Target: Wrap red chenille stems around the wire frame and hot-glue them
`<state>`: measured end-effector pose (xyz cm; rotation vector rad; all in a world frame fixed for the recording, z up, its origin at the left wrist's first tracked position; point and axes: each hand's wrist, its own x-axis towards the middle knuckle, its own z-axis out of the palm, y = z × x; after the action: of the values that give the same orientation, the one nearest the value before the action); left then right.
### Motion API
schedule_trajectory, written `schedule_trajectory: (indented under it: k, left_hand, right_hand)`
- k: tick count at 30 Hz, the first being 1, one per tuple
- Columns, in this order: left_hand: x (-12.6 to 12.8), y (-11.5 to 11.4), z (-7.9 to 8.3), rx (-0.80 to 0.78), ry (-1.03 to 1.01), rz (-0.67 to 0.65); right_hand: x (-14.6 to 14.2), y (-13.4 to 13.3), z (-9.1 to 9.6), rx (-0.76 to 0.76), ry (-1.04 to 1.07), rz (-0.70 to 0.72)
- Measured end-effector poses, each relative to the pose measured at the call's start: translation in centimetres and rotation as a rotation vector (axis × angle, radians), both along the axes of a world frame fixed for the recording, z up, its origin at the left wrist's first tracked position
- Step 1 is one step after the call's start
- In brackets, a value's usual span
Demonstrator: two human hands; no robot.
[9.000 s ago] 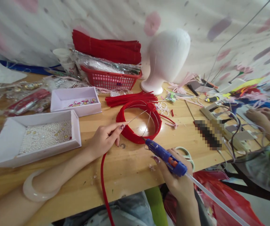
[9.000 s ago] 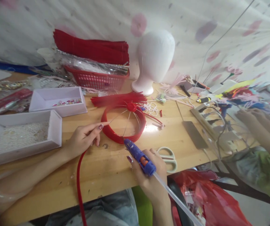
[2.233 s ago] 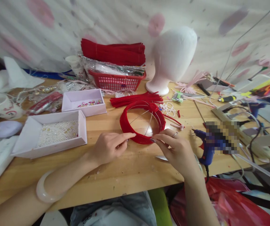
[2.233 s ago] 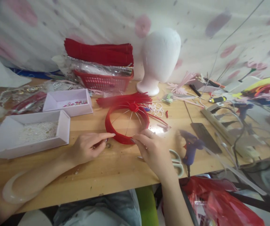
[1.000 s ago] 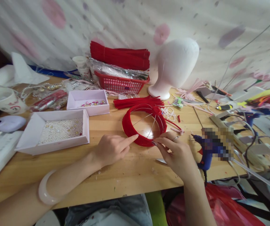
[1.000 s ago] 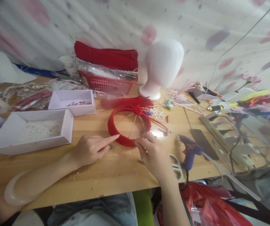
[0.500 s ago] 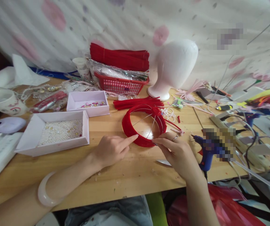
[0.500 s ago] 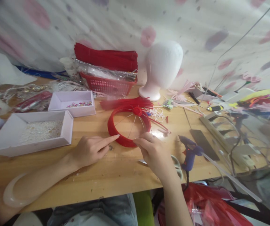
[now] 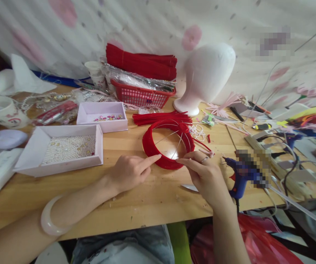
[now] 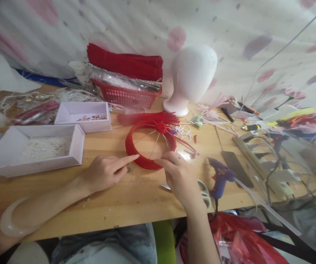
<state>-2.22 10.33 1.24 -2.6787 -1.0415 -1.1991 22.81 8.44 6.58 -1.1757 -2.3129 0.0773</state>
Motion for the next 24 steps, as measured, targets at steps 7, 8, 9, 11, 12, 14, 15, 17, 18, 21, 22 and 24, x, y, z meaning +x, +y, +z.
schedule_trajectory:
  k: [7,8,9,11,12,14,15,17,18,21,22,24]
  left_hand:
    - [0.17,-0.19,-0.13,-0.144,-0.01,0.008]
    - [0.2,-0.2,-0.02,-0.165,-0.01,0.002]
    - [0.22,-0.2,0.08,-0.185,-0.006,-0.003]
    - [0.2,-0.21,0.24,-0.215,0.009,-0.006]
    - [0.17,-0.21,0.28,-0.225,0.018,-0.005]
    - [0.1,-0.22,0.26,-0.232,0.037,0.001]
    - [0.07,-0.22,0.21,-0.232,0.048,0.006]
    - [0.07,-0.25,0.1,-0.228,0.062,0.019]
    - [0.08,-0.26,0.06,-0.229,0.065,0.023]
    - [0.18,-0.29,0.02,-0.232,0.061,0.033]
    - [0.21,-0.29,0.03,-0.233,0.056,0.034]
    - [0.25,-0.25,0.06,-0.237,0.038,0.033]
  right_hand:
    - [-0.11,-0.08,-0.19,0.021,0.011,-0.008]
    - [-0.08,-0.09,-0.18,0.023,0.008,-0.002]
    - [-0.05,-0.1,-0.16,0.021,0.005,0.002]
    - [0.01,-0.11,-0.12,0.01,0.001,-0.001]
    - [0.04,-0.12,-0.12,0.006,0.0,-0.004]
    - [0.07,-0.11,-0.12,0.006,-0.002,-0.008]
    - [0.09,-0.11,-0.13,0.007,-0.002,-0.005]
    - [0.11,-0.11,-0.17,0.002,0.0,0.002]
    - [0.12,-0.11,-0.18,-0.004,0.002,0.001]
    - [0.15,-0.13,-0.21,-0.014,0.015,-0.007]
    - [0.15,-0.14,-0.21,-0.019,0.021,-0.01]
    - [0.12,-0.16,-0.18,-0.03,0.032,-0.014]
